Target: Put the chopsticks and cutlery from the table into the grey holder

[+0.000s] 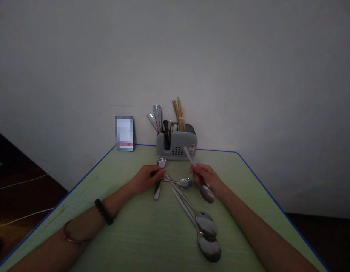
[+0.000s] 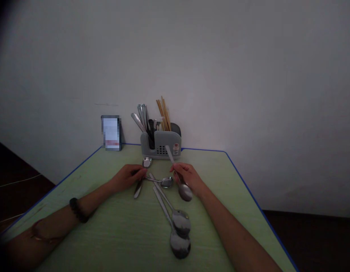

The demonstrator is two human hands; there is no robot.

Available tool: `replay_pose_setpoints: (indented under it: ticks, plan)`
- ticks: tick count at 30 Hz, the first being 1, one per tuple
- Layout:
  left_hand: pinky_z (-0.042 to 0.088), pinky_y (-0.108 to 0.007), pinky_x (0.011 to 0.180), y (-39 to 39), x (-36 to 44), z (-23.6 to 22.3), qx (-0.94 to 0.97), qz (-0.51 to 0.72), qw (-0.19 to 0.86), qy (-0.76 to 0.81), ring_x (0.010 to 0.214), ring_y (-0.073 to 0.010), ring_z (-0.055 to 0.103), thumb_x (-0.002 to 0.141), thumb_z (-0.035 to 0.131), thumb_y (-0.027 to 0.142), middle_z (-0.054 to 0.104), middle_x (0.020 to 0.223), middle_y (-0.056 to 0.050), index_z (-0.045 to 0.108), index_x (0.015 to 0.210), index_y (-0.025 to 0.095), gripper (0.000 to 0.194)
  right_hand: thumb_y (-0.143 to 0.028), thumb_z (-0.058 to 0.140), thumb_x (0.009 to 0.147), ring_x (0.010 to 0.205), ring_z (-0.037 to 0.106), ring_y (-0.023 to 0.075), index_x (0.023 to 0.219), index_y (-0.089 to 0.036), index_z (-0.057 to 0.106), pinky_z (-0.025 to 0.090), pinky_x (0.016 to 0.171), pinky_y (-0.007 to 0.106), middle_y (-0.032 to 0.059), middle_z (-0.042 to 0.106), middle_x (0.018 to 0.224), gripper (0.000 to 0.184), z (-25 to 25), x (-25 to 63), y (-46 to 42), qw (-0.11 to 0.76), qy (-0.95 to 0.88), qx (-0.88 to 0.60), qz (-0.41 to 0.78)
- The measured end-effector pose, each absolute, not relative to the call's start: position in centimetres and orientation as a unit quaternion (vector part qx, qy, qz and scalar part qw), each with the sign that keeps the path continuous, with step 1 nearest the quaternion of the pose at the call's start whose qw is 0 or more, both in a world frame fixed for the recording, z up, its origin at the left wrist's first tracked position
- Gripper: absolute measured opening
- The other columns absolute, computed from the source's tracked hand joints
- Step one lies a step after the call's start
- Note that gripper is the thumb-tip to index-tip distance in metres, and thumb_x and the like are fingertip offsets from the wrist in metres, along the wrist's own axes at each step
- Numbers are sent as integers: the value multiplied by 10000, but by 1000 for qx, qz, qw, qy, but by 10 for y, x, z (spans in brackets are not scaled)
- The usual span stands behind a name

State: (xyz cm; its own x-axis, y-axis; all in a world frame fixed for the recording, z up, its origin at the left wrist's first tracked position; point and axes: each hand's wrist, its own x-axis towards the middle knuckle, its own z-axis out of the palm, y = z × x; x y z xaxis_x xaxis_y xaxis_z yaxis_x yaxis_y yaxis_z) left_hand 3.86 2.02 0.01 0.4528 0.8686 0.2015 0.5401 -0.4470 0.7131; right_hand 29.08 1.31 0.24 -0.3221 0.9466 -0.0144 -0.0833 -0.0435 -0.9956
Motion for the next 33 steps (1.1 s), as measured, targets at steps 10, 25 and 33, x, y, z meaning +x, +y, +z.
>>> replay_pose_setpoints:
  ticks: [10,25,33]
  plan:
    - [375,-203,522,18,39,-2,791,329,309,414,546,-96,457,838,487,439,524,644,41,556,1057,172,352,-512,569,773,390,341,61,732,-163,702,232,404,203,-61,449,422,376,9,282,5,273,-700,-399,526]
    - [355,-202,518,15,39,3,813,305,282,409,545,-94,439,857,469,459,543,647,30,614,931,162,339,-521,593,762,453,377,66,810,-121,722,239,426,199,-27,527,516,423,13,278,-3,207,-737,-416,491]
    - [399,-217,578,17,39,-1,778,349,321,411,598,-107,477,874,448,402,525,651,31,547,872,165,258,-469,619,755,537,493,89,950,-137,674,347,517,212,-17,601,635,389,21,286,-1,263,-662,-342,613]
